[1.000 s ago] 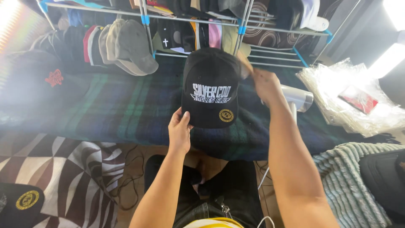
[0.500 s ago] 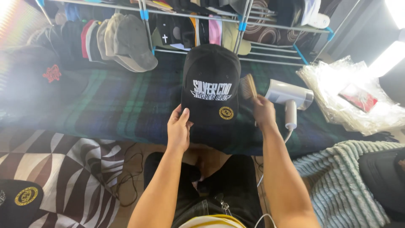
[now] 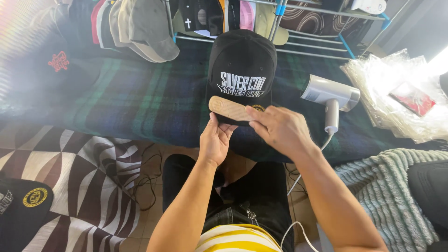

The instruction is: Cleaning and shaping a baseball cap using a hair dryer and a brush

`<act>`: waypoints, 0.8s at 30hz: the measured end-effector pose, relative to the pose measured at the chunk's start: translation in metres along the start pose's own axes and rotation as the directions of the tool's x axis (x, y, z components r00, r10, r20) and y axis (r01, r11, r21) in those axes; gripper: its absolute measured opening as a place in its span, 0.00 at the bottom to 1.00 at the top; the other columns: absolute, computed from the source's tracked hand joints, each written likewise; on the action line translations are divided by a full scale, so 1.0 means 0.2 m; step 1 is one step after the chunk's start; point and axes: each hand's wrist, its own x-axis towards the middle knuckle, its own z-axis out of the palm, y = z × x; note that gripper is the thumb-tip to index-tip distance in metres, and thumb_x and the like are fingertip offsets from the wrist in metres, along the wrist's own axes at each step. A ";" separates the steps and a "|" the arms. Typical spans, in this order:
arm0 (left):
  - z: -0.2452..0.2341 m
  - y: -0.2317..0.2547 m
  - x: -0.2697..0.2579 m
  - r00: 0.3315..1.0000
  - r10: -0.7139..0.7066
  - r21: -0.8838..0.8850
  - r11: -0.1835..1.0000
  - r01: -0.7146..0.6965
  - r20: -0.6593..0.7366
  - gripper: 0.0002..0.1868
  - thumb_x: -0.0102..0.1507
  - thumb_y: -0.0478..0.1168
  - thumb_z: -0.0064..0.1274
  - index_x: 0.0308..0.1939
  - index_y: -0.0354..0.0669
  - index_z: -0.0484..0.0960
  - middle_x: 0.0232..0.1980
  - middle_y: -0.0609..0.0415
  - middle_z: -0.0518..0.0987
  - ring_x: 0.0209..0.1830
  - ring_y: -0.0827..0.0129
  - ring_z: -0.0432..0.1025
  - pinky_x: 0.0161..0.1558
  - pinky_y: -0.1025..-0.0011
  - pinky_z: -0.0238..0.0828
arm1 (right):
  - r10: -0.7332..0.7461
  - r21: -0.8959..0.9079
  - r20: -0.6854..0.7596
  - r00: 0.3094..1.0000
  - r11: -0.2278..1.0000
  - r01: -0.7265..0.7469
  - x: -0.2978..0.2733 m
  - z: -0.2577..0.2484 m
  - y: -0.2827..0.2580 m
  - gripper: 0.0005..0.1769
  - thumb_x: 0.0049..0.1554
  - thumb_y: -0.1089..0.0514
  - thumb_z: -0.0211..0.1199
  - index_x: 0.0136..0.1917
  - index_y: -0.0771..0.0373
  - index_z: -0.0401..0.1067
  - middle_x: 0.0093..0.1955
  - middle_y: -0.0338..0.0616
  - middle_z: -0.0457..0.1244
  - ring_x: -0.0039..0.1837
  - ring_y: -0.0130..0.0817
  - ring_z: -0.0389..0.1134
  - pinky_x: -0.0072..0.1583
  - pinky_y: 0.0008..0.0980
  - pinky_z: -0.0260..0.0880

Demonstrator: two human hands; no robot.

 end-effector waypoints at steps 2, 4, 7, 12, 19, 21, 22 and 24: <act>-0.05 -0.01 0.01 0.997 -0.037 -0.009 0.999 0.036 -0.061 0.17 0.74 0.49 0.40 0.56 0.46 0.80 0.52 0.39 0.84 0.55 0.49 0.79 0.68 0.55 0.70 | 0.083 0.072 0.107 0.991 0.993 -0.091 0.04 -0.01 0.05 0.16 0.59 0.40 0.60 0.58 0.34 0.79 0.39 0.37 0.67 0.44 0.43 0.70 0.46 0.41 0.71; -0.03 0.01 -0.01 0.997 -0.056 -0.035 0.998 0.054 -0.058 0.16 0.74 0.49 0.40 0.54 0.47 0.80 0.50 0.39 0.84 0.54 0.49 0.79 0.68 0.55 0.70 | 0.158 0.101 0.171 0.972 0.979 -0.177 0.01 -0.18 0.13 0.14 0.59 0.44 0.62 0.57 0.39 0.80 0.41 0.41 0.69 0.45 0.49 0.71 0.47 0.46 0.70; 0.18 0.14 -0.11 0.988 -0.078 -0.036 0.997 0.074 -0.134 0.20 0.72 0.48 0.40 0.60 0.41 0.76 0.55 0.40 0.81 0.57 0.52 0.77 0.68 0.56 0.69 | 0.476 -0.051 0.284 0.832 0.875 -0.482 -0.14 -0.24 0.46 0.16 0.61 0.44 0.62 0.63 0.35 0.77 0.53 0.39 0.70 0.52 0.49 0.71 0.50 0.47 0.69; 0.16 0.14 -0.11 0.987 -0.102 -0.011 0.995 0.101 -0.121 0.28 0.70 0.50 0.41 0.67 0.34 0.71 0.50 0.42 0.82 0.45 0.58 0.78 0.71 0.57 0.66 | 0.795 -0.036 0.207 0.570 0.588 -0.808 -0.12 -0.32 0.27 0.22 0.63 0.39 0.60 0.70 0.36 0.74 0.57 0.40 0.70 0.42 0.36 0.68 0.54 0.35 0.69; -0.11 0.04 0.04 0.987 -0.152 -0.075 0.986 0.147 -0.060 0.17 0.71 0.57 0.45 0.56 0.59 0.82 0.51 0.48 0.85 0.54 0.54 0.80 0.71 0.55 0.66 | 0.048 0.294 0.001 0.999 0.955 -0.046 -0.04 -0.01 -0.06 0.10 0.57 0.48 0.66 0.53 0.42 0.81 0.44 0.35 0.73 0.47 0.38 0.74 0.46 0.37 0.75; -0.05 0.08 0.00 0.990 -0.139 -0.108 0.985 0.135 -0.032 0.19 0.71 0.58 0.43 0.55 0.57 0.82 0.51 0.44 0.85 0.53 0.51 0.80 0.70 0.54 0.68 | 0.054 0.289 0.005 0.999 0.956 -0.053 -0.12 -0.02 0.05 0.09 0.58 0.48 0.65 0.52 0.43 0.80 0.43 0.37 0.72 0.48 0.39 0.74 0.46 0.39 0.75; -0.05 0.08 0.00 0.990 -0.140 -0.114 0.984 0.138 -0.015 0.18 0.71 0.58 0.43 0.56 0.58 0.82 0.50 0.43 0.84 0.52 0.50 0.80 0.70 0.53 0.68 | 0.304 0.322 0.150 0.941 0.885 -0.337 -0.18 -0.06 0.13 0.14 0.59 0.45 0.62 0.56 0.43 0.80 0.46 0.45 0.73 0.51 0.49 0.73 0.50 0.46 0.73; -0.04 0.08 -0.02 0.991 -0.131 -0.129 0.983 0.129 -0.006 0.18 0.71 0.58 0.44 0.57 0.59 0.82 0.50 0.42 0.84 0.52 0.49 0.80 0.70 0.52 0.67 | 0.508 0.306 0.304 0.806 0.749 -0.588 -0.30 -0.14 0.28 0.19 0.59 0.43 0.60 0.61 0.43 0.80 0.48 0.52 0.73 0.54 0.59 0.73 0.54 0.53 0.71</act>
